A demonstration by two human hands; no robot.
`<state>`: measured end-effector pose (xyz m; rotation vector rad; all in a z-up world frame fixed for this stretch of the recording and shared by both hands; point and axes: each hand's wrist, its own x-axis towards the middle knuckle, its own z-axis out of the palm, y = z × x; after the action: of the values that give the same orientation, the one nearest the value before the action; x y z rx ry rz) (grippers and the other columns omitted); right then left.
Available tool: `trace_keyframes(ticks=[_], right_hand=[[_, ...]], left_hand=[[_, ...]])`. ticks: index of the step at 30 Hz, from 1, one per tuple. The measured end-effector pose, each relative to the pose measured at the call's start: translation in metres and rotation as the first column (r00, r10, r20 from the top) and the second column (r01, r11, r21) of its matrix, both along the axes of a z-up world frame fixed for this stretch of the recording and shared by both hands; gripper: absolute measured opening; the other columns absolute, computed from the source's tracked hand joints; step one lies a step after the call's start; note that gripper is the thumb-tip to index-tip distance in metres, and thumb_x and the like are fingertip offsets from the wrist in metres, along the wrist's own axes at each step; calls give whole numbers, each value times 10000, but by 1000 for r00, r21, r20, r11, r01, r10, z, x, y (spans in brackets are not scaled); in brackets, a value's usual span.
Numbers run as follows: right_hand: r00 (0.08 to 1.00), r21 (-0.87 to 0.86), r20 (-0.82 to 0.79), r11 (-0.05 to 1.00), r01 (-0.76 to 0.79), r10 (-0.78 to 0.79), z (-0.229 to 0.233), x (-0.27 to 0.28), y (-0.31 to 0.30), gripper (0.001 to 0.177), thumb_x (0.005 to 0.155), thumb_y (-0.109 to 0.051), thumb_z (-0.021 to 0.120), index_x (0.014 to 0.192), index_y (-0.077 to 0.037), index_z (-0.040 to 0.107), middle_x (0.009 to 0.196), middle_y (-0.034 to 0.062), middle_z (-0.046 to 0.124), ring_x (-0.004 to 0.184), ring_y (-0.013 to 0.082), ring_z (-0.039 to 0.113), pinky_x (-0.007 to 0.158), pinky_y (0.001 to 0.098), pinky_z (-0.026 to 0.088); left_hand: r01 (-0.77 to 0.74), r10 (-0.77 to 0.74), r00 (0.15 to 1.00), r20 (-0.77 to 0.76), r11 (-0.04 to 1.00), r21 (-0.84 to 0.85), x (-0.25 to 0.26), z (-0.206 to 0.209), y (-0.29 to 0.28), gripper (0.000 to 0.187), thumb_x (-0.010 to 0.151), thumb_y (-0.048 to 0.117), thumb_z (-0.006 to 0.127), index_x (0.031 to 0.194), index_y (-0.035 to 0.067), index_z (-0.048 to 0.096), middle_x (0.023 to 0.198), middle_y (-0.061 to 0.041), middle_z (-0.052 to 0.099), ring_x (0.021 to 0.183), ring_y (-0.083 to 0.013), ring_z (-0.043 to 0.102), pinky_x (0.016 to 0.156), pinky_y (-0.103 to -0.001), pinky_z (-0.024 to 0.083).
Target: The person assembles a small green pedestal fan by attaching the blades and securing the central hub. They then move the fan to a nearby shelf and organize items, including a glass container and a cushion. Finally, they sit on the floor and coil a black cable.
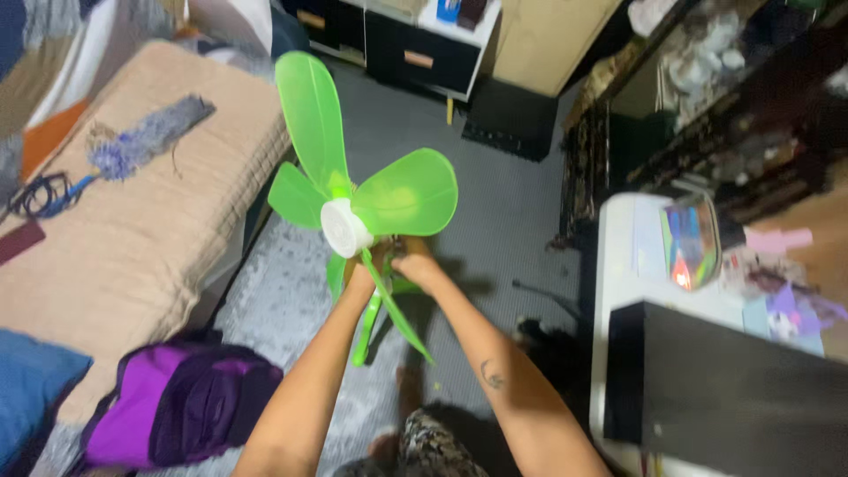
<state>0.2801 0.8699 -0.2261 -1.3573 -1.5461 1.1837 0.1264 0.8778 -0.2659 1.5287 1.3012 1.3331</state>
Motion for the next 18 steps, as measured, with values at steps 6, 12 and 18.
trace_keyframes(ticks=[6, 12, 18], right_hand=[[925, 188, 363, 981, 48, -115, 3, 2, 67, 524, 743, -197, 789, 1194, -11, 597, 1047, 231, 712, 966, 412, 690, 844, 478, 552], [844, 286, 499, 957, 56, -198, 5, 8, 115, 252, 804, -186, 715, 980, -12, 670, 933, 240, 716, 888, 450, 685, 796, 538, 533], [825, 243, 520, 964, 107, -223, 34, 12, 157, 209, 807, -175, 681, 943, -17, 695, 876, 273, 702, 845, 478, 682, 766, 558, 536]], left_hand=[[-14, 49, 946, -321, 994, 113, 10, 35, 53, 244, 873, 270, 743, 1044, 99, 775, 1027, -144, 753, 912, -346, 722, 796, -452, 554], [-49, 76, 955, -288, 994, 101, 16, 75, 96, 495, 874, 287, 774, 1219, -37, 630, 1083, -279, 701, 980, -437, 678, 827, -483, 531], [-46, 57, 981, -188, 997, 64, 31, 132, 123, 513, 905, 260, 698, 1300, -42, 573, 1099, -280, 704, 949, -433, 701, 787, -486, 544]])
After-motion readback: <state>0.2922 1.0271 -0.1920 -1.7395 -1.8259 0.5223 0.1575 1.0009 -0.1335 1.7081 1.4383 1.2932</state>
